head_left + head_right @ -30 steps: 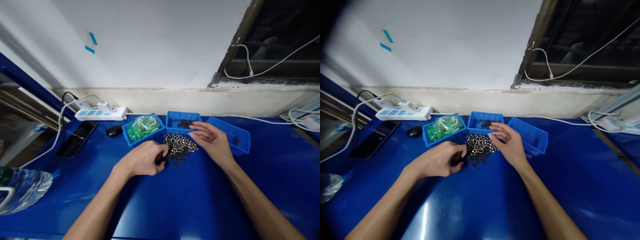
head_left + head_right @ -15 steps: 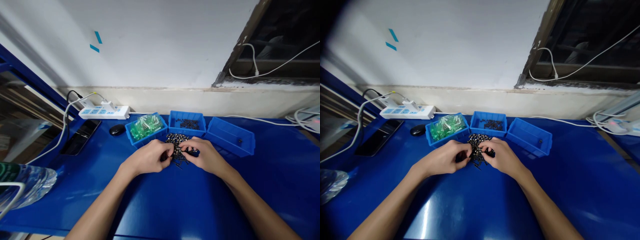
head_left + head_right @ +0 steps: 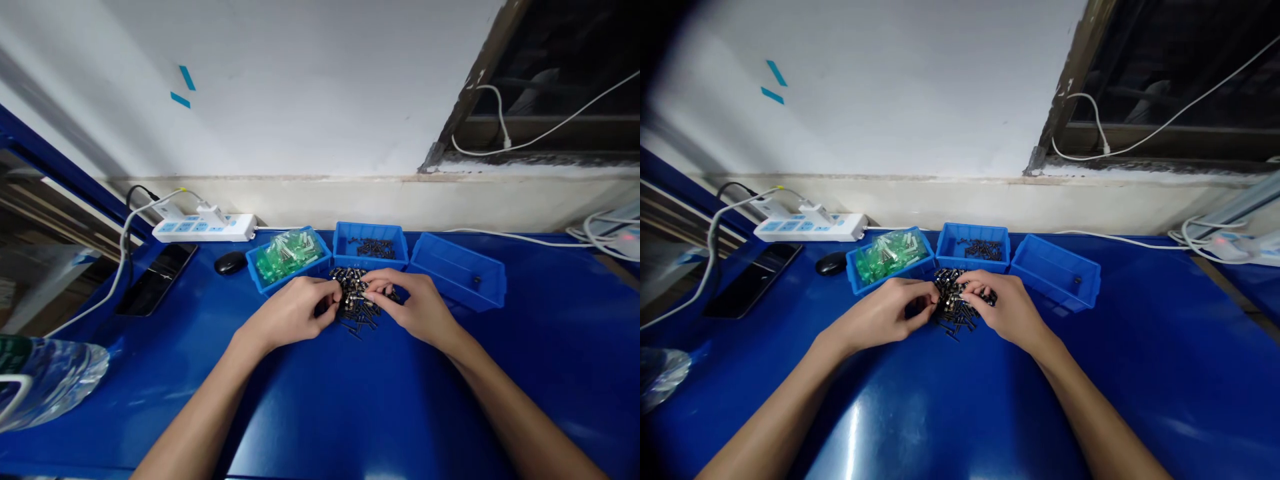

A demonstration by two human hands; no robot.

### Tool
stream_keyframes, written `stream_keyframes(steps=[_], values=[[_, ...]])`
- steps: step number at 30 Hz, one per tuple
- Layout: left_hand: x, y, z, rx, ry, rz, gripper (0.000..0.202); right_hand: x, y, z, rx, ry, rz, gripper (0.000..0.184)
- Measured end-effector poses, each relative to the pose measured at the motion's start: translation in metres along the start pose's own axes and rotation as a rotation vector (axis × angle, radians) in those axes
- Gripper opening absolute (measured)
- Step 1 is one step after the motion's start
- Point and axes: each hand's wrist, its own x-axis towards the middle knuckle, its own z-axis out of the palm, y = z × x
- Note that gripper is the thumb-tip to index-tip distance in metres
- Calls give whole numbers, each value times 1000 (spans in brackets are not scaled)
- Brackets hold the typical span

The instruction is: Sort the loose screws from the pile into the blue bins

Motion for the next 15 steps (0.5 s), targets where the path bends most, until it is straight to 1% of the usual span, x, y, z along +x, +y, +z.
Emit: stream_keyframes(steps=[3,7,11,15], values=[[1,0,2,35,-4,10,15,0,0,-8,-35,12,-32,14],[1,-1,5,77,-19,31,16,-3,2,-12,-149,-87,-133,18],[1,-3,8,94,-22,26,15,-4,1,-6,-284,-178,-164,23],[1,-3,7,97,-32,8,14,-3,1,1,-334,-217,-204,22]])
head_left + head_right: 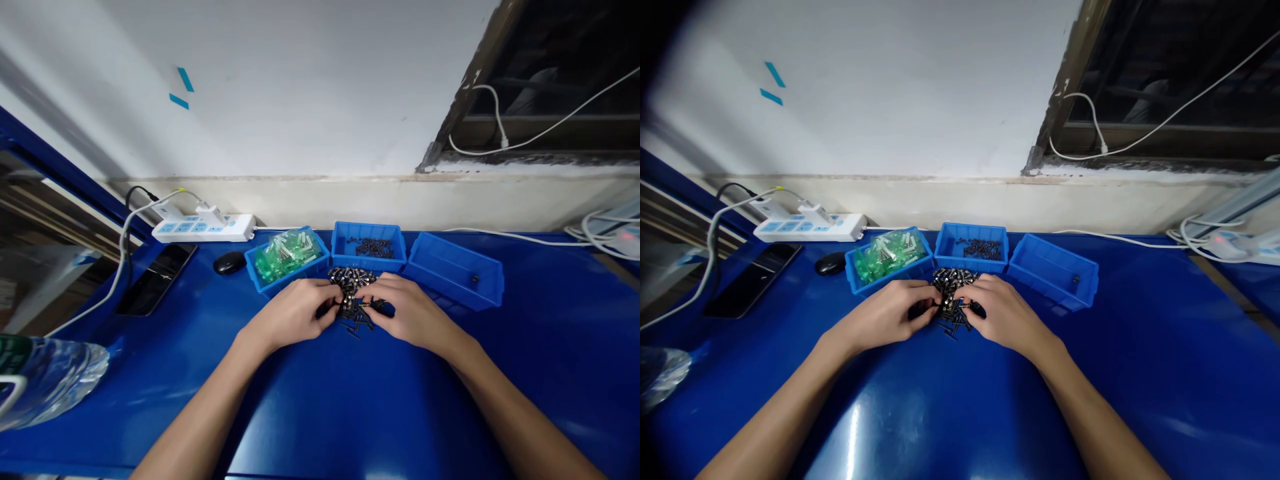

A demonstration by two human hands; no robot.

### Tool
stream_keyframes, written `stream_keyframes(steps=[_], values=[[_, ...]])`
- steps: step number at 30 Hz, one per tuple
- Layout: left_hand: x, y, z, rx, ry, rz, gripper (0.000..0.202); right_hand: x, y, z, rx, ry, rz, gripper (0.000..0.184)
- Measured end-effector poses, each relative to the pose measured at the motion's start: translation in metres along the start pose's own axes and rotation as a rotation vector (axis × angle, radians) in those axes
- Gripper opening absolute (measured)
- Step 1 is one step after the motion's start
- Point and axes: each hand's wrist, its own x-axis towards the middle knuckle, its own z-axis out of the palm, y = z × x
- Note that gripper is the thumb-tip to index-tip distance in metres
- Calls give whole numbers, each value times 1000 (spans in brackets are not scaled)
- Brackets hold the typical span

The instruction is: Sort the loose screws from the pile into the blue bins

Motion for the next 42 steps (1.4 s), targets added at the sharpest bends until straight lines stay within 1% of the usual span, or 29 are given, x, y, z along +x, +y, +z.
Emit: stream_keyframes(steps=[3,5,7,10,11,12,13,14,16,17,18,20,22,26,31,36,39,42], values=[[-2,2,-5,-41,-16,-29,12,0,-1,-2,48,48,3,22],[-4,2,-9,-84,-41,-58,12,0,-2,-8,87,149,14,21],[-5,2,-12,-115,-68,-63,12,-1,-2,-17,57,324,61,18],[-7,1,-12,-124,-95,-47,13,-1,-3,-30,-89,649,225,14],[-6,1,-11,-129,-97,-49,13,-1,-2,-32,-116,715,267,12],[-6,1,-11,-138,-96,-52,13,-1,-2,-32,-121,739,286,12],[-6,2,-10,-152,-91,-55,13,-1,-3,-31,-109,724,279,12],[-6,3,-10,-168,-81,-57,13,0,-3,-28,-82,674,248,13],[-5,4,-10,-201,-52,-57,13,1,-6,-19,-12,512,150,16],[-5,4,-10,-213,-40,-59,14,2,-8,-13,25,425,84,15],[-5,4,-10,-223,-29,-63,15,3,-10,-7,56,333,47,13],[-4,3,-11,-232,-18,-71,17,4,-14,4,70,211,55,15],[-4,2,-11,-230,-14,-72,18,6,-17,11,73,159,56,16],[-4,0,-10,-219,-16,-63,20,9,-18,19,96,127,15,19],[-3,0,-11,-198,-18,-78,20,13,-18,24,43,86,20,20],[-3,0,-12,-194,-11,-93,21,14,-16,28,36,122,-26,23],[-3,0,-13,-218,-6,-105,20,14,-16,25,142,182,-9,24],[-4,0,-13,-270,-10,-134,17,14,-17,19,364,263,104,19]])
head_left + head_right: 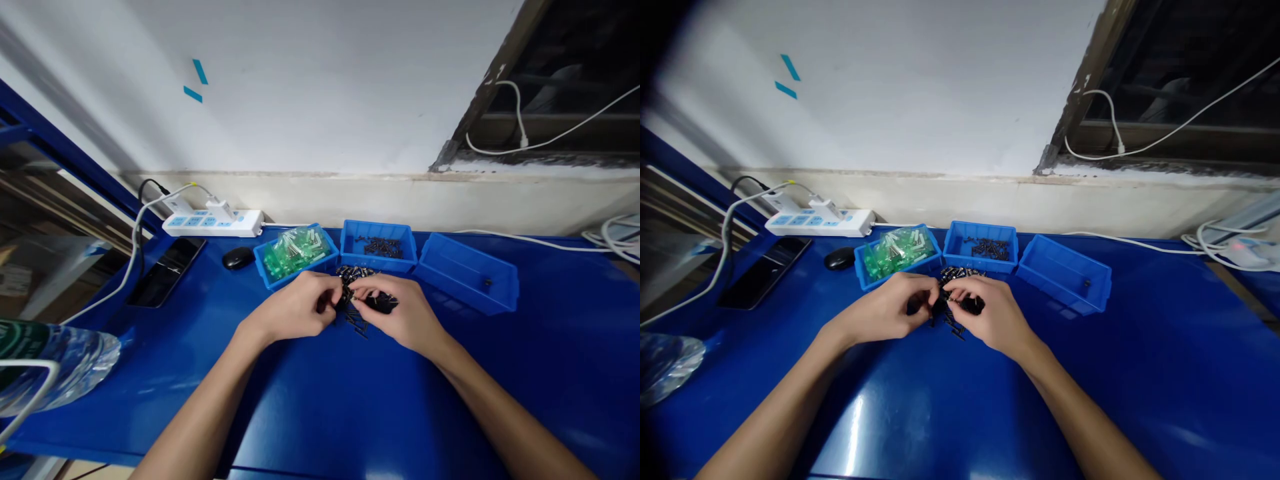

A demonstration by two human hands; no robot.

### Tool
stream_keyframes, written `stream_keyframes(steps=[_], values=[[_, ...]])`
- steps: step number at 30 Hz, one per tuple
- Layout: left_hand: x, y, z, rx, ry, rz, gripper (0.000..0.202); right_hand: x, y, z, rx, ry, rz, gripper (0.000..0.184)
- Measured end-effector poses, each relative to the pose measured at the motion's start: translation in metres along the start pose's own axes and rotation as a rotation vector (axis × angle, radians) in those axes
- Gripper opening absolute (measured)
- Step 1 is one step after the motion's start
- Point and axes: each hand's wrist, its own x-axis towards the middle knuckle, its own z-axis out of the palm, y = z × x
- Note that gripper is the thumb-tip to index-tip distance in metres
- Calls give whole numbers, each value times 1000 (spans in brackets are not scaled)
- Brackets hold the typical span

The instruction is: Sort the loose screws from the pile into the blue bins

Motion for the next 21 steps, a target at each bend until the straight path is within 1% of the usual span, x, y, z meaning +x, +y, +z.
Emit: stream_keyframes(steps=[2,4,6,7,9,11,12,13,14,16,17,18,21], values=[[0,-1,0,-58,-7,-21,15,1,-1,-5,135,90,91,14],[0,-1,1,-125,-16,-36,13,2,1,-12,226,203,135,12],[0,-1,2,-164,-14,-35,12,2,3,-21,236,335,136,11],[0,-2,2,-158,1,-29,12,3,5,-27,203,405,134,11],[1,-3,3,-103,55,-12,12,3,8,-40,65,569,131,12],[1,-5,4,-17,97,6,13,3,10,-53,-167,730,125,12],[1,-7,4,27,100,14,14,2,10,-58,-317,788,120,12],[2,-8,5,68,93,22,15,2,10,-62,-438,809,109,12],[2,-10,5,106,80,29,15,1,9,-63,-527,810,82,12],[2,-11,6,159,51,36,15,1,6,-59,-577,730,-2,10],[3,-12,7,175,39,34,15,0,5,-54,-545,663,-52,10],[3,-12,7,187,29,31,14,0,3,-47,-496,569,-91,9],[4,-12,5,219,9,4,11,-3,-2,-22,-353,275,-123,10]])
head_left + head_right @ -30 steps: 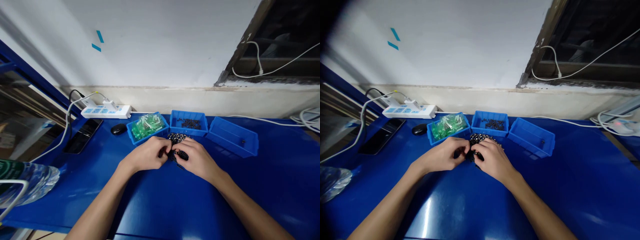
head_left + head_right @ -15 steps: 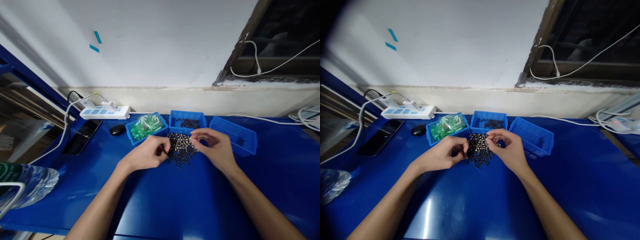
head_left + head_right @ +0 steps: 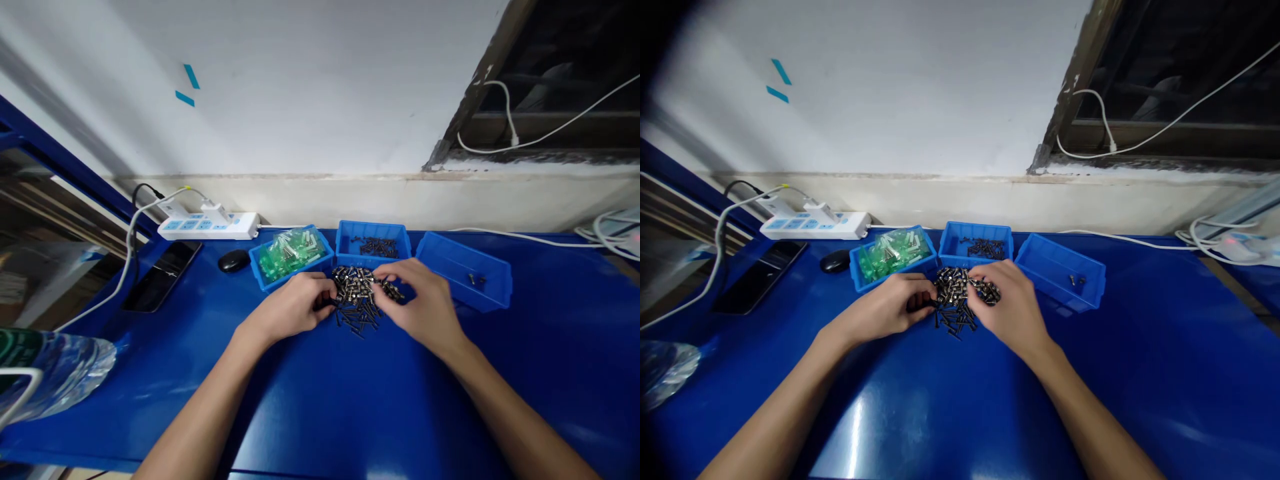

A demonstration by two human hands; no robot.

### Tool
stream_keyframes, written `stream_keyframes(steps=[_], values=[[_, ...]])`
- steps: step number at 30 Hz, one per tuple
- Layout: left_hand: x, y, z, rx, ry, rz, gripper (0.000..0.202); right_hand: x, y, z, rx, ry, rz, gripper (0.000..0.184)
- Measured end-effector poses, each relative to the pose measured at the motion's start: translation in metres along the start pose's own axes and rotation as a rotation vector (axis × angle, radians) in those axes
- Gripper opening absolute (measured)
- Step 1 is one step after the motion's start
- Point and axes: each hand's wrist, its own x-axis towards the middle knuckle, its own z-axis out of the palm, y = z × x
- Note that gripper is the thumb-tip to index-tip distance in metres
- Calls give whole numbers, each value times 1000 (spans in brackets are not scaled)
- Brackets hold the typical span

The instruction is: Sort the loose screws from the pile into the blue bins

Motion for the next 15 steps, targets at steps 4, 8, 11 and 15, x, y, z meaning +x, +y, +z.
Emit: stream_keyframes(steps=[4,8,11,15], values=[[0,1,-3,19,-47,-24,11,-10,-9,18,9,-248,42,16],[0,0,-1,-5,-84,-30,12,-13,-9,26,5,-290,40,16],[0,0,1,-35,-98,-31,13,-13,-8,29,18,-264,60,20],[0,-1,1,-55,-82,-20,10,-13,-8,28,31,-266,72,24]])
